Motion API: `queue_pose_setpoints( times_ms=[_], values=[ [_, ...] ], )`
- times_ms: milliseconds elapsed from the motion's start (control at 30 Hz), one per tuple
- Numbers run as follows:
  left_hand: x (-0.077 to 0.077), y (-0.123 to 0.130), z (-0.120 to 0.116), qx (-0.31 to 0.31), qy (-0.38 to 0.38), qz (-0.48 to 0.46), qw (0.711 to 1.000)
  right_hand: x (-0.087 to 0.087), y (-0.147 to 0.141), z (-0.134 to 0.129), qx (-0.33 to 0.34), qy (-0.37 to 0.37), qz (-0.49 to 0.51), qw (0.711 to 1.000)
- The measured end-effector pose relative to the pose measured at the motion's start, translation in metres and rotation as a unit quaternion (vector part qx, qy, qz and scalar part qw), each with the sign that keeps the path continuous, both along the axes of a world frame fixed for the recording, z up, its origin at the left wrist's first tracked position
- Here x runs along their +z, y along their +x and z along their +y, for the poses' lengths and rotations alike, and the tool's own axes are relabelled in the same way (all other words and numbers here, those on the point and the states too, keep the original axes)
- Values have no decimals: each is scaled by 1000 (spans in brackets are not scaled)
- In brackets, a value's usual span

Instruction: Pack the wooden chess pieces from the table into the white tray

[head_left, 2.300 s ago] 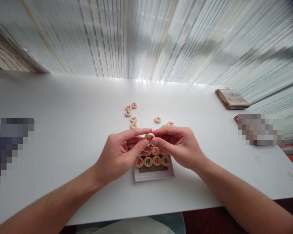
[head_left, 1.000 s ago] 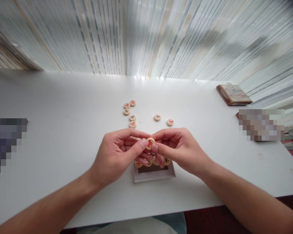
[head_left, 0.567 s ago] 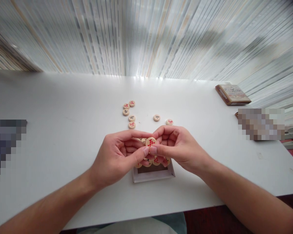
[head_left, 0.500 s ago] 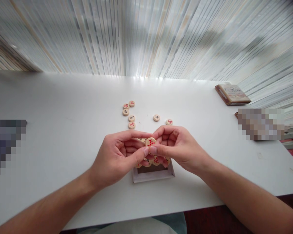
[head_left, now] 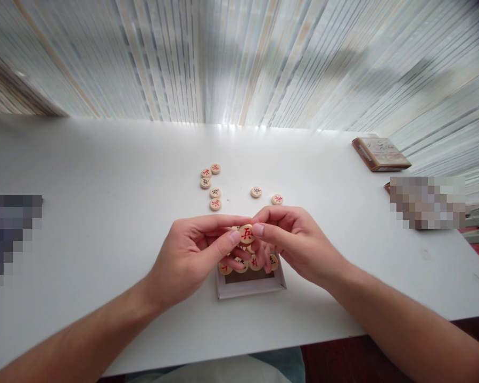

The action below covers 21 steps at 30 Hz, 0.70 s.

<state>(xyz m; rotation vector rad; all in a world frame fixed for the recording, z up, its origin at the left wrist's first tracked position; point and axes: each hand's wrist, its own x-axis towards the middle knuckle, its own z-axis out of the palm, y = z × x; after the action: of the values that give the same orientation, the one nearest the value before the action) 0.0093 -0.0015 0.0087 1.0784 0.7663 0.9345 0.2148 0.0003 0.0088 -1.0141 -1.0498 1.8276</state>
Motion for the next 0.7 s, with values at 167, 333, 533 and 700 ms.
queue_pose_setpoints(
  times_ms=[167,333,533,700],
  values=[
    [-1,1,-2,-11,2,12,1000,-3,2,0,7,3,18,1000],
    [-7,1,-6,-13,38,31,999,1,1,-1,3,-17,-43,999],
    [-10,1,-7,-22,69,23,997,3,0,-2,3,-1,-37,999],
    [-8,0,-7,-20,77,28,996,5,0,-3,8,11,-38,999]
  ],
)
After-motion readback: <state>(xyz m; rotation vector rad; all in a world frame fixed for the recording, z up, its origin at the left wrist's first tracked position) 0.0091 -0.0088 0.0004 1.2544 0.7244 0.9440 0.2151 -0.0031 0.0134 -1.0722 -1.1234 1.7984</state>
